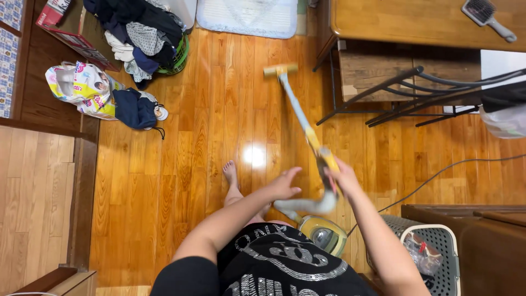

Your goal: Vacuuming the wooden and carpeted floors in a residential kitchen and dining area.

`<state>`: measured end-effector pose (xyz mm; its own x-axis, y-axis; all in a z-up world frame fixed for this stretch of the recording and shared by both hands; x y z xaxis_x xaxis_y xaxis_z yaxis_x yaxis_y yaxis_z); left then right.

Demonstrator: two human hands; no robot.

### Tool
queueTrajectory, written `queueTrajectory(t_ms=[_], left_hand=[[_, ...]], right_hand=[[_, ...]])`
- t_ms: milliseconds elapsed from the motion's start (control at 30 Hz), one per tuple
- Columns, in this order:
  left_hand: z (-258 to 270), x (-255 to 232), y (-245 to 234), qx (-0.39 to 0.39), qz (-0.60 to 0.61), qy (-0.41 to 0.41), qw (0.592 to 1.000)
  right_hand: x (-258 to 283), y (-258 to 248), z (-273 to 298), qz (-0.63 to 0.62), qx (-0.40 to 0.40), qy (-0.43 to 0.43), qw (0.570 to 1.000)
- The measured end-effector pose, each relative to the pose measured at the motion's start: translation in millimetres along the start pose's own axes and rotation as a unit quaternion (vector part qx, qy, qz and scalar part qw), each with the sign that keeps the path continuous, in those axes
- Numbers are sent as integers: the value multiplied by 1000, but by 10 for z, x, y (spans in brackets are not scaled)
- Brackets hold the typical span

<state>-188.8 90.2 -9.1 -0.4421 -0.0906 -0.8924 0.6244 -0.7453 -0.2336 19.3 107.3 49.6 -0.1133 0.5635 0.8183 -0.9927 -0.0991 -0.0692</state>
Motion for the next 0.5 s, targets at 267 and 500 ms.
queueTrajectory(t_ms=[267,500], left_hand=[[323,623,-1386,-162,39,-34,985],[337,1331,-2090,-182,65,-132,972]], right_hand=[[567,928,-1714,39,-12,40,998],[1369,1612,285,375,9,-523,765]])
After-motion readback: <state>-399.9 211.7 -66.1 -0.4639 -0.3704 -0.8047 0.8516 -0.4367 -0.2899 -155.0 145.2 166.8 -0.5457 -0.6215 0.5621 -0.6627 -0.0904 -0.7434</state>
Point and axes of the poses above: each hand's wrist, its own z-axis away from the middle knuckle, its own y-axis out of the palm, x = y × z, the point moved 7 cm from there along -z, towards the middle knuckle, and after that the axes turned 3 degrees about z, right-handed, at the moved point
